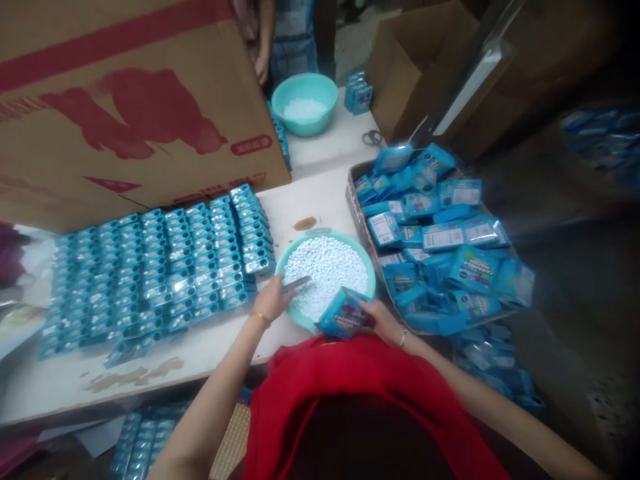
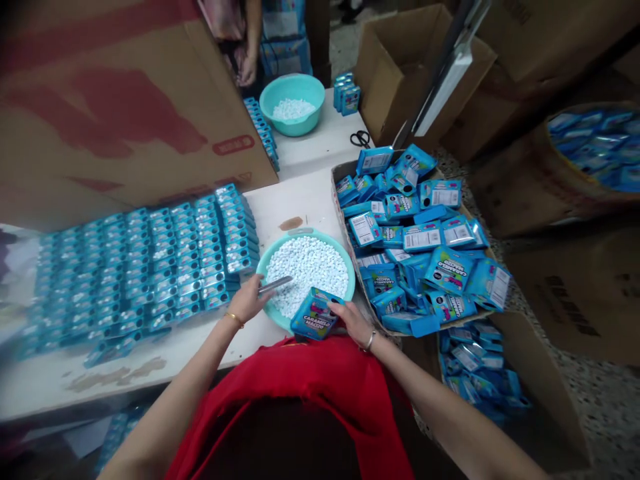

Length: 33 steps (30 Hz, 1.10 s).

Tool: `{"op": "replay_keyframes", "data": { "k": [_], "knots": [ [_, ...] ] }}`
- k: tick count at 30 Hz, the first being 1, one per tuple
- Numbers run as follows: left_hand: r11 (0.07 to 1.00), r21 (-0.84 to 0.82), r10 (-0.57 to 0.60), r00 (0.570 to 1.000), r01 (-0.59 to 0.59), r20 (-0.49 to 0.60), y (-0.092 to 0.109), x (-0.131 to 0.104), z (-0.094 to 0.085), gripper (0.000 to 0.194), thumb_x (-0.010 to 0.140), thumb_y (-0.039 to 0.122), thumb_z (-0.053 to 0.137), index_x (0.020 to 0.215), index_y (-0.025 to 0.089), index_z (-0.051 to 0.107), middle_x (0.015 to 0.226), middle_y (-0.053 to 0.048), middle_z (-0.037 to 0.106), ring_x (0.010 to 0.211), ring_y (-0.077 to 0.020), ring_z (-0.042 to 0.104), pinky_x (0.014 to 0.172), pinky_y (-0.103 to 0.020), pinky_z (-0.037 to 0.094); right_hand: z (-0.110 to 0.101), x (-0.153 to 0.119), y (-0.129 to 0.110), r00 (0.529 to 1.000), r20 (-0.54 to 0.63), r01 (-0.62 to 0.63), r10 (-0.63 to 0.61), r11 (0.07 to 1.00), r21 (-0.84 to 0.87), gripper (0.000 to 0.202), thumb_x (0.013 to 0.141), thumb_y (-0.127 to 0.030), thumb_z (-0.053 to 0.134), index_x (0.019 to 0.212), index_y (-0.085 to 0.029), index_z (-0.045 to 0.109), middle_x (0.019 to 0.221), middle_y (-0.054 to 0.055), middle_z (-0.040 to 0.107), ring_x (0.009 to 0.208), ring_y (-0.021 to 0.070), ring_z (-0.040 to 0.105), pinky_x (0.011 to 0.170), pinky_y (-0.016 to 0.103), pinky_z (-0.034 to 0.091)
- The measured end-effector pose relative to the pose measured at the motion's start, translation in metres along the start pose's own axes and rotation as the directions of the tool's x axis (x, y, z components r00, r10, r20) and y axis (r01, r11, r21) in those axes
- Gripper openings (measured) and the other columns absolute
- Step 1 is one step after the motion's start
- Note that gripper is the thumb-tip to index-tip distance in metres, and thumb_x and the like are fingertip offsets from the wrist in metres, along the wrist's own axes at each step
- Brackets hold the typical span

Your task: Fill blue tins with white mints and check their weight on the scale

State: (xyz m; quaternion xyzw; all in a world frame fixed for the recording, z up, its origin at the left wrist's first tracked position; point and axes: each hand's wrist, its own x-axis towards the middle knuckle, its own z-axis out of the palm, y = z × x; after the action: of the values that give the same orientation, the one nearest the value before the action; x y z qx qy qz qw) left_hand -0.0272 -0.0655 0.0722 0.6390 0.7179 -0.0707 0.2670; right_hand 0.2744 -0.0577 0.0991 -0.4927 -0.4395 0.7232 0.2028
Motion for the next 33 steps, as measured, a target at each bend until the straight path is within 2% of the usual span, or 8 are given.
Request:
{"op": "replay_keyframes", "data": {
  "k": [4, 6, 9, 14, 20, 23, 27, 33],
  "knots": [
    [0.975, 0.098, 0.179, 0.965, -0.200, 0.192, 0.006, 0.021, -0.006, 0.016, 0.090, 0.023, 0.046, 0.098, 0.017, 0.059, 0.101, -0.010, 0.063, 0.095, -0.0208, 0.062, 0.083, -0.031, 0.046, 0.026, 0.005, 0.007, 1.000, -0.016, -0.019, 0.023, 0.979, 0.203, 0.046, 0.069, -0.053, 0.073, 0.101, -0.021, 0.065, 0.101, 0.005, 0.073, 0.099, 0.0266, 0.066, 0.089, 0.043, 0.053],
    [0.962, 0.119, 0.214, 0.948, -0.246, 0.234, 0.009, 0.031, 0.001, 0.016, 0.089, 0.017, 0.045, 0.093, 0.015, 0.060, 0.099, -0.012, 0.063, 0.092, -0.0212, 0.062, 0.082, -0.032, 0.047, 0.033, -0.002, 0.012, 0.999, -0.025, -0.033, 0.041, 0.963, 0.268, 0.048, 0.068, -0.047, 0.076, 0.106, -0.022, 0.061, 0.106, 0.005, 0.072, 0.101, 0.0252, 0.066, 0.090, 0.043, 0.053],
    [0.947, 0.110, 0.265, 0.927, -0.303, 0.266, 0.019, 0.046, 0.020, 0.020, 0.089, 0.012, 0.040, 0.091, 0.013, 0.059, 0.097, -0.013, 0.062, 0.091, -0.0208, 0.062, 0.082, -0.032, 0.047, 0.037, -0.021, 0.019, 0.983, -0.175, -0.004, 0.056, 0.959, 0.282, 0.046, 0.073, -0.044, 0.073, 0.111, -0.023, 0.058, 0.112, 0.005, 0.070, 0.104, 0.0232, 0.065, 0.095, 0.043, 0.050],
    [0.913, -0.001, 0.393, 0.882, -0.407, 0.259, 0.044, 0.066, 0.053, 0.021, 0.093, 0.022, 0.040, 0.099, 0.015, 0.058, 0.103, -0.012, 0.061, 0.098, -0.0217, 0.060, 0.088, -0.034, 0.047, 0.040, -0.042, 0.025, 0.881, -0.471, 0.079, 0.033, 0.973, 0.216, 0.044, 0.071, -0.040, 0.076, 0.107, -0.024, 0.057, 0.104, 0.004, 0.072, 0.097, 0.0229, 0.068, 0.091, 0.042, 0.053],
    [0.856, -0.138, 0.516, 0.836, -0.497, 0.189, 0.059, 0.078, 0.071, 0.023, 0.092, 0.022, 0.041, 0.110, 0.016, 0.053, 0.113, -0.011, 0.059, 0.105, -0.0210, 0.057, 0.096, -0.036, 0.044, 0.036, -0.039, 0.038, 0.764, -0.644, 0.104, -0.043, 0.993, 0.056, 0.047, 0.070, -0.041, 0.076, 0.108, -0.021, 0.057, 0.105, 0.007, 0.070, 0.096, 0.0244, 0.067, 0.089, 0.043, 0.053],
    [0.819, -0.192, 0.571, 0.805, -0.541, 0.164, 0.051, 0.077, 0.057, 0.023, 0.092, 0.027, 0.043, 0.109, 0.017, 0.054, 0.105, -0.009, 0.061, 0.096, -0.0201, 0.059, 0.090, -0.035, 0.047, 0.028, -0.036, 0.045, 0.701, -0.684, 0.125, -0.204, 0.979, -0.164, 0.045, 0.075, -0.041, 0.072, 0.113, -0.021, 0.056, 0.108, 0.008, 0.067, 0.100, 0.0247, 0.064, 0.092, 0.045, 0.050],
    [0.760, -0.230, 0.642, 0.758, -0.608, 0.116, 0.034, 0.065, 0.007, 0.026, 0.092, 0.030, 0.044, 0.113, 0.017, 0.053, 0.101, -0.008, 0.061, 0.091, -0.0183, 0.059, 0.087, -0.033, 0.047, 0.020, -0.031, 0.043, 0.652, -0.639, 0.110, -0.408, 0.885, -0.453, 0.043, 0.078, -0.040, 0.069, 0.115, -0.021, 0.056, 0.109, 0.010, 0.066, 0.102, 0.0263, 0.062, 0.092, 0.045, 0.049],
    [0.587, -0.240, 0.800, 0.600, -0.773, 0.022, 0.037, 0.034, -0.074, 0.025, 0.094, 0.034, 0.044, 0.109, 0.017, 0.055, 0.095, -0.007, 0.061, 0.085, -0.0166, 0.057, 0.078, -0.031, 0.047, 0.028, -0.020, 0.027, 0.675, -0.469, 0.122, -0.569, 0.713, -0.690, 0.038, 0.085, -0.035, 0.061, 0.120, -0.021, 0.055, 0.111, 0.012, 0.063, 0.105, 0.0266, 0.060, 0.090, 0.041, 0.049]
  ]
}}
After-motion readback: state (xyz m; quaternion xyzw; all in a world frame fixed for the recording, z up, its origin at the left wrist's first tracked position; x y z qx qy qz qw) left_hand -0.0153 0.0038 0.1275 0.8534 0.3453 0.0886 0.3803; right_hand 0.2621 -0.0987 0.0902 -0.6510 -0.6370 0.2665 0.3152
